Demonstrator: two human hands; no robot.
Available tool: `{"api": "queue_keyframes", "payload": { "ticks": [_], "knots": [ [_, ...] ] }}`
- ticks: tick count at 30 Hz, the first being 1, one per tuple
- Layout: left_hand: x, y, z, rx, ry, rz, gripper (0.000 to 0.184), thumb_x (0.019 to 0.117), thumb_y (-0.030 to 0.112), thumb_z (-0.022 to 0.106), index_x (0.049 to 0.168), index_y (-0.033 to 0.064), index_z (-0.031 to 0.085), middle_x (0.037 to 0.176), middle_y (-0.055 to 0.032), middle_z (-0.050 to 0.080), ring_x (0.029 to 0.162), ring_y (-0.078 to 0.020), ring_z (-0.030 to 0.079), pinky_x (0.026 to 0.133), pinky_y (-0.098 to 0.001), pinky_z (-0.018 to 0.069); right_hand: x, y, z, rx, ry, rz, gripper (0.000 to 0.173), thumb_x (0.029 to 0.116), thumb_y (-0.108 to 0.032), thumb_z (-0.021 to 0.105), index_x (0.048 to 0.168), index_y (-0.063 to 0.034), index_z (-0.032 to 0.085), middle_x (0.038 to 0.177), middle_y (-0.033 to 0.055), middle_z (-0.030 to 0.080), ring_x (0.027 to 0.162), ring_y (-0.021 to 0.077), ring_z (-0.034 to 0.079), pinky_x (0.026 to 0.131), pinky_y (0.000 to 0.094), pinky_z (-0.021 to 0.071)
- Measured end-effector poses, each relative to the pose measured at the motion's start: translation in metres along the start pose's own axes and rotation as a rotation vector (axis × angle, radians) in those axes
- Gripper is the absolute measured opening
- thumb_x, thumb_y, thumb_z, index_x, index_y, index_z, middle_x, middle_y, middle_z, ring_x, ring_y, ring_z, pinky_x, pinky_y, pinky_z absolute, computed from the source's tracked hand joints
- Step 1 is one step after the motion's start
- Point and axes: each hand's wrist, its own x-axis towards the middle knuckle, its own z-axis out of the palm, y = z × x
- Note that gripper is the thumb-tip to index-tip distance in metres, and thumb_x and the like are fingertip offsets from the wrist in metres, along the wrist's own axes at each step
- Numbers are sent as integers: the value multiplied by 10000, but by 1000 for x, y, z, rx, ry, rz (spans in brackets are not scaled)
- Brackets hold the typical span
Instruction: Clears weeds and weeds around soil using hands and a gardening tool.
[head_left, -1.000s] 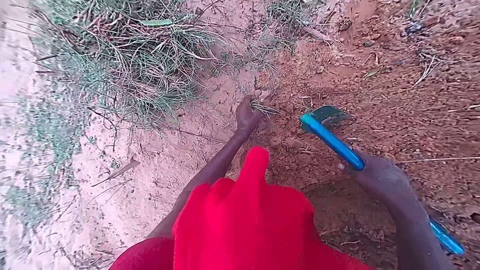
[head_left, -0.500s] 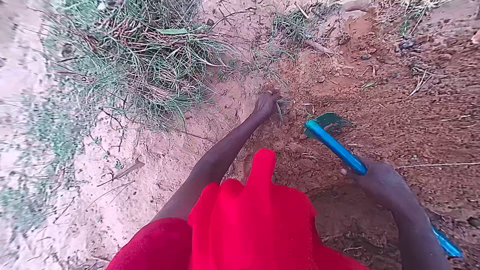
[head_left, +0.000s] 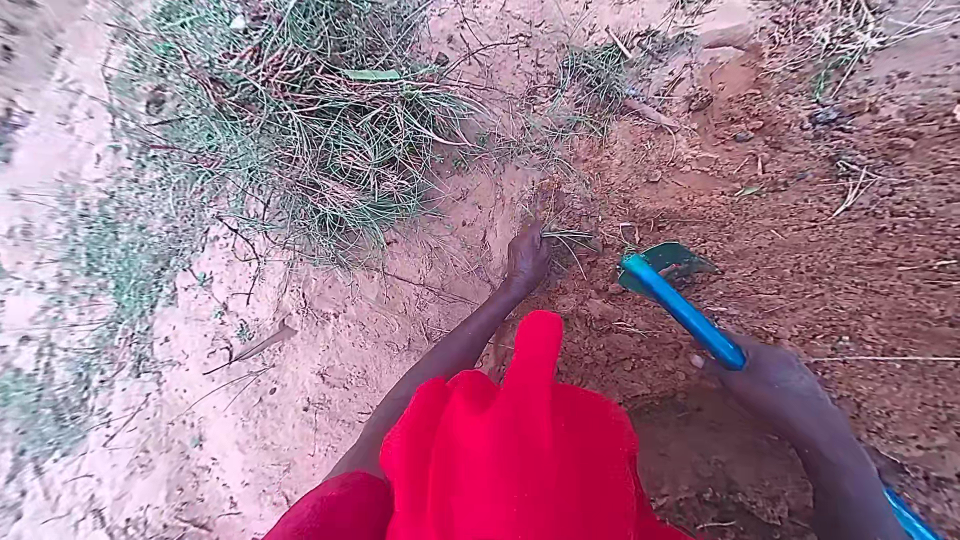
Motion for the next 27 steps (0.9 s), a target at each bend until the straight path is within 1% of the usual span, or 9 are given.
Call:
{"api": "queue_keyframes", "payload": {
  "ticks": [1,4,6,10,11,15,20,24,27],
  "knots": [
    [13,0,1,3,44,-26,280,1036,168,598,1052,-107,650,868,-260,690,848,-411,701,804,-577,540,0,1,0,0,-5,-1,314,969,-232,746,1220,-48,699,973,264,694,925,452,654,804,678,462],
    [75,13,-9,159,-51,-174,492,944,182,691,1386,-10,589,1308,-245,653,1219,-397,639,1048,-570,484,0,1,1,-11,5,-10,297,966,-230,747,1192,-42,707,965,260,696,923,454,653,806,669,462],
    [109,23,-12,288,-147,-254,567,921,212,709,1419,-7,548,1357,-255,613,1271,-406,602,1055,-587,478,-1,-3,1,-19,7,12,311,967,-245,747,1207,-53,702,979,255,696,936,450,653,810,666,464],
    [135,38,-1,404,-242,-196,486,947,196,666,1400,37,586,1406,-252,569,1280,-413,586,1021,-597,492,-1,-2,2,2,-3,33,313,966,-254,747,1220,-76,709,1000,243,702,945,433,657,819,662,470],
    [138,38,4,403,-221,-173,512,939,176,661,1435,81,580,1414,-244,571,1271,-405,596,1009,-589,504,-1,-2,2,6,-5,36,293,968,-249,746,1205,-81,713,986,234,701,930,424,654,808,654,469],
    [142,27,21,346,-113,-53,369,991,113,564,1342,137,674,1399,-177,607,1240,-361,624,993,-557,518,0,-2,2,7,-8,45,269,970,-231,742,1195,-87,717,968,228,699,909,417,652,793,653,468],
    [150,31,-5,205,-322,-84,390,1093,208,472,1399,-9,574,1394,-245,609,1344,-406,550,1124,-585,405,-1,-3,2,22,-3,35,274,966,-216,747,1193,-67,711,934,235,686,868,410,641,769,651,459],
    [166,43,-5,281,-426,-161,395,1098,257,416,1289,-13,631,1336,-245,634,1306,-405,575,1053,-633,442,1,-5,1,9,-12,48,273,974,-225,740,1208,-86,713,948,230,691,868,404,643,769,645,465],
    [157,49,-3,364,-443,-157,410,1095,253,402,1308,-27,613,1354,-256,622,1318,-415,567,1053,-639,448,2,-9,2,-21,5,52,285,976,-247,737,1223,-106,715,991,239,703,930,424,659,813,661,470]
  ]
}}
